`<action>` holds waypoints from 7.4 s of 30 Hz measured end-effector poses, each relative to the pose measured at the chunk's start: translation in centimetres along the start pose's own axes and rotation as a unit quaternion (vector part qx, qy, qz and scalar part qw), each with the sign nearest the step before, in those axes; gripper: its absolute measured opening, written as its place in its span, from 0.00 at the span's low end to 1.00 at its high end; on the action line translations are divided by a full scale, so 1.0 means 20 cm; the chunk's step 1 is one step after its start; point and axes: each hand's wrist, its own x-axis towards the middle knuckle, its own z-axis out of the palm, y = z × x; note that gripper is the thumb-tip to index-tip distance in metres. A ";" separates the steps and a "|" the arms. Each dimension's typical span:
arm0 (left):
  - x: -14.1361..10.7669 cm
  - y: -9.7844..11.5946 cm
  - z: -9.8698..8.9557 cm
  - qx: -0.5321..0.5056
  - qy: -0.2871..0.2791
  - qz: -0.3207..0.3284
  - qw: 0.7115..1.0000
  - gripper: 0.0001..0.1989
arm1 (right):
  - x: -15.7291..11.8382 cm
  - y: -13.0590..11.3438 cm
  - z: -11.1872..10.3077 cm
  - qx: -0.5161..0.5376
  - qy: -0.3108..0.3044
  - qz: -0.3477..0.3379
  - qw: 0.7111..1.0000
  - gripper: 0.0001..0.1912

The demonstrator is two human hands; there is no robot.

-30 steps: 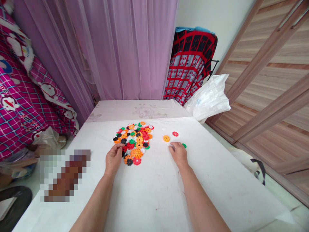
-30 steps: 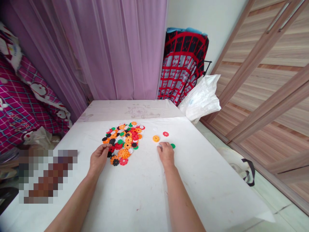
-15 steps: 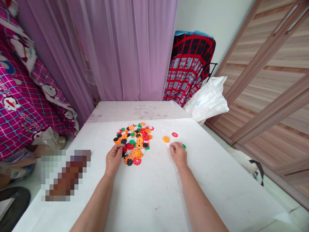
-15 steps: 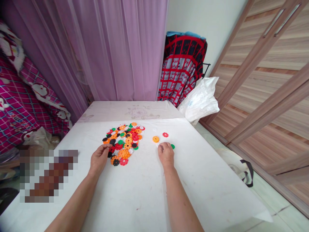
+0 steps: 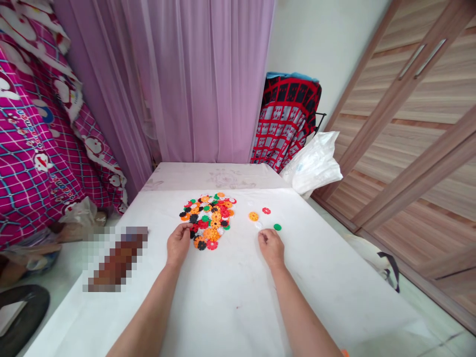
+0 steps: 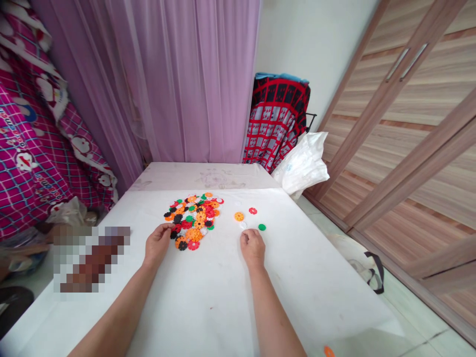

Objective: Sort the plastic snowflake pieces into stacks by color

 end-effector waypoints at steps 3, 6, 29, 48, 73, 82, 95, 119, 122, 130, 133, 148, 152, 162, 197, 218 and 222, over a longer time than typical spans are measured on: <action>-0.06 0.01 -0.03 0.003 -0.005 0.010 1.000 0.14 | 0.00 0.00 -0.01 -0.005 -0.011 0.002 1.000 0.11; -0.10 0.04 -0.04 0.022 -0.006 0.011 1.000 0.14 | 0.00 -0.01 -0.01 -0.014 -0.012 0.005 1.000 0.11; -0.09 0.04 -0.05 0.064 -0.018 0.006 0.998 0.17 | 0.46 0.18 -0.06 -0.239 -0.089 0.038 0.966 0.20; -0.10 0.03 -0.05 0.079 -0.040 -0.004 0.996 0.17 | 0.60 0.08 0.04 -0.220 -0.155 0.015 0.963 0.23; 0.05 0.00 0.04 0.030 -0.020 -0.016 0.999 0.17 | 0.24 -0.15 0.08 -0.055 -0.013 -0.051 0.997 0.12; 0.05 -0.02 0.04 0.015 -0.017 -0.017 1.000 0.17 | 0.83 -0.14 0.18 -0.288 -0.258 0.034 0.922 0.16; 0.06 0.01 0.03 0.048 -0.019 -0.011 0.999 0.19 | 0.67 -0.15 -0.03 -0.158 -0.216 0.054 0.962 0.18; 0.06 0.03 0.02 0.043 -0.027 -0.020 0.999 0.18 | 0.36 -0.18 -0.10 -0.227 -0.264 0.046 0.936 0.20; 0.06 0.03 0.02 0.041 -0.028 -0.018 0.999 0.18 | 0.35 -0.17 -0.11 -0.216 -0.265 0.053 0.938 0.21; 0.06 0.05 0.01 0.050 -0.029 -0.018 0.998 0.18 | 0.34 -0.13 -0.10 -0.217 -0.263 0.036 0.939 0.19; 0.06 0.05 0.02 0.038 -0.029 -0.016 0.999 0.18 | 0.34 -0.12 -0.09 -0.212 -0.261 0.042 0.941 0.19; 0.06 0.01 0.02 0.038 -0.032 -0.016 0.999 0.18 | 0.18 -0.34 -0.03 -0.063 -0.160 -0.089 0.981 0.11; 0.06 0.01 0.02 0.038 -0.026 -0.015 0.999 0.18 | 0.05 -0.56 0.13 0.058 -0.186 -0.210 0.958 0.09; 0.01 -0.02 -0.01 0.150 -0.119 0.123 0.974 0.25 | -0.03 -0.66 0.29 0.071 -0.200 -0.270 0.939 0.09; 0.28 0.05 0.08 0.436 -0.060 0.045 0.897 0.38 | -0.05 -0.45 0.22 0.000 -0.108 -0.165 0.980 0.15; 0.14 0.03 0.09 0.034 0.031 0.029 0.999 0.24 | -0.05 -0.46 0.23 -0.028 -0.102 -0.198 0.974 0.15; 0.05 0.04 0.09 0.038 0.030 0.019 0.999 0.23 | -0.03 -0.46 0.23 -0.026 -0.073 -0.203 0.976 0.14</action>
